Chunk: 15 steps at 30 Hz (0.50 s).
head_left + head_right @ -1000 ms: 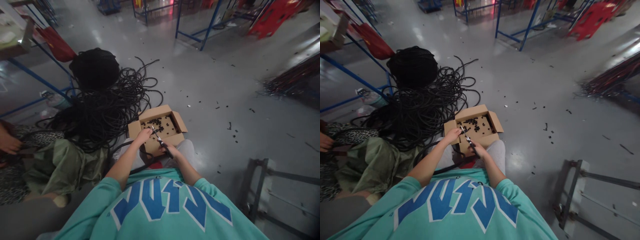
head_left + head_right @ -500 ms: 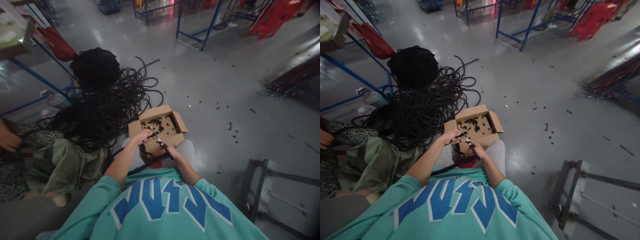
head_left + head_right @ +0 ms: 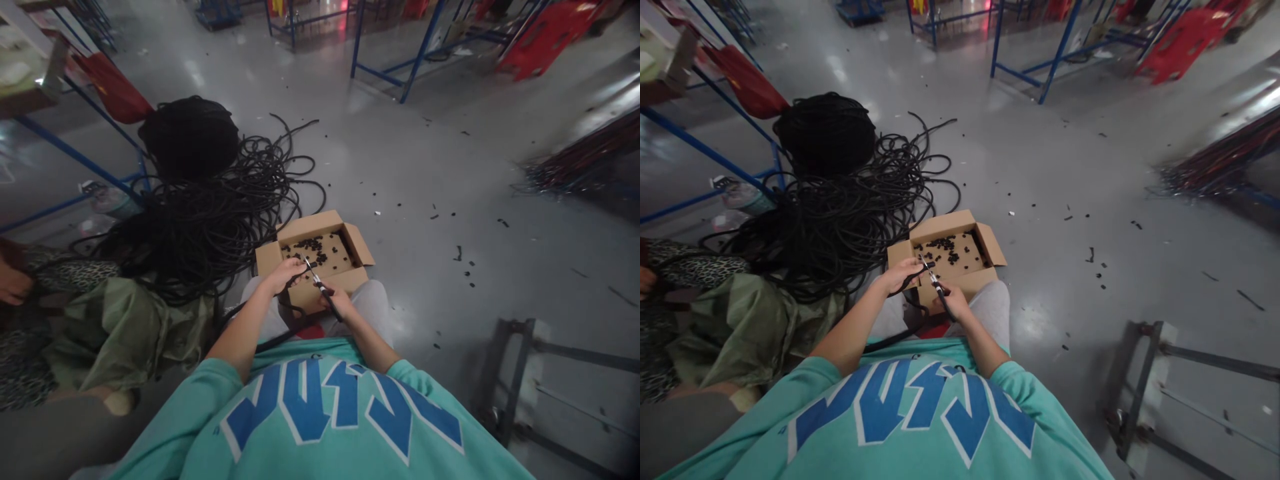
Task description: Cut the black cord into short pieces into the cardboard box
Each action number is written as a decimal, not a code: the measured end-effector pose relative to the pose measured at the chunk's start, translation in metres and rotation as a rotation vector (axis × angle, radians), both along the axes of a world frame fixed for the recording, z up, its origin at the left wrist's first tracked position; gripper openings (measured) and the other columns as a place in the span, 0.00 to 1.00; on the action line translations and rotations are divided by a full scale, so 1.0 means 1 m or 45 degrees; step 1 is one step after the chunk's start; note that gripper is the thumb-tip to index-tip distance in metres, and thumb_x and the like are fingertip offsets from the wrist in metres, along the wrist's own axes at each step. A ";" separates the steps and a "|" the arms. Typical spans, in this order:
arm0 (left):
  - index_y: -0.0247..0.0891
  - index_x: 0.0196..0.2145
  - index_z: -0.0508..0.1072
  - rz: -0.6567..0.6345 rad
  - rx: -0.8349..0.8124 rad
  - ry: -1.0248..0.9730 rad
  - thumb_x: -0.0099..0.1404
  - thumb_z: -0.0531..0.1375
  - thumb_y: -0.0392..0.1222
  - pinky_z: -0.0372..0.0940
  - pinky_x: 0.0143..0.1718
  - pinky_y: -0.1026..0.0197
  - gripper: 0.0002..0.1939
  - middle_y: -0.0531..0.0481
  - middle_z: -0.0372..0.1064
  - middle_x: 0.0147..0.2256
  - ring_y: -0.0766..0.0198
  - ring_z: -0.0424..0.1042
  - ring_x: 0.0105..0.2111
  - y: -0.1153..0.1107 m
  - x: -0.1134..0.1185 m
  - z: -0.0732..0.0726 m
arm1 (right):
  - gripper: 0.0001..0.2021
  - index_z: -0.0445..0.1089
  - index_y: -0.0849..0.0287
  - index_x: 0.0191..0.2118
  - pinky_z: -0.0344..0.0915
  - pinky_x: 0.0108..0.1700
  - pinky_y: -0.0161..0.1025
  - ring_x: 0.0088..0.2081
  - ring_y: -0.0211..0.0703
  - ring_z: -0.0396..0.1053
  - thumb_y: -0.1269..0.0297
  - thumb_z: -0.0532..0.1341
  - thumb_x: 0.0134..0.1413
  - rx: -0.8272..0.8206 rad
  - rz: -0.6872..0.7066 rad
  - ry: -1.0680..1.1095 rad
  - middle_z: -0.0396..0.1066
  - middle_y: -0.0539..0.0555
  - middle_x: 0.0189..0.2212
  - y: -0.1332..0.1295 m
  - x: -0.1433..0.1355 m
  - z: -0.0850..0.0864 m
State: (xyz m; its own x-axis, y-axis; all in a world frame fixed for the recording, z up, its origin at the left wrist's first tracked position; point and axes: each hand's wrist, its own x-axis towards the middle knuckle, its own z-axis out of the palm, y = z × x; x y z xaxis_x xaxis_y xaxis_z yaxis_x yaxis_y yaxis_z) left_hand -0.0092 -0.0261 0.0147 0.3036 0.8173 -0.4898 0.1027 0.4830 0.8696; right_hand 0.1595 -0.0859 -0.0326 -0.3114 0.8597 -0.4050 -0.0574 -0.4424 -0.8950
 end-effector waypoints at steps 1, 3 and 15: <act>0.33 0.29 0.63 0.009 0.041 0.026 0.48 0.61 0.43 0.51 0.16 0.71 0.13 0.54 0.63 0.20 0.76 0.58 0.14 -0.001 0.000 -0.002 | 0.26 0.66 0.64 0.42 0.46 0.18 0.29 0.14 0.28 0.49 0.71 0.58 0.27 -0.008 -0.007 0.003 0.54 0.41 0.11 0.000 0.000 0.000; 0.33 0.30 0.64 0.018 0.114 0.126 0.47 0.61 0.41 0.52 0.18 0.71 0.14 0.55 0.63 0.20 0.76 0.58 0.15 -0.002 0.001 -0.006 | 0.25 0.66 0.64 0.41 0.46 0.17 0.29 0.13 0.28 0.49 0.72 0.57 0.27 -0.032 -0.017 0.003 0.53 0.40 0.10 0.000 0.000 0.000; 0.34 0.25 0.67 -0.042 0.378 0.566 0.51 0.54 0.38 0.51 0.19 0.69 0.05 0.55 0.61 0.18 0.73 0.57 0.17 0.003 0.009 -0.012 | 0.31 0.59 0.61 0.47 0.50 0.19 0.30 0.16 0.30 0.56 0.69 0.59 0.27 -0.221 0.123 0.253 0.60 0.42 0.15 0.013 0.000 0.000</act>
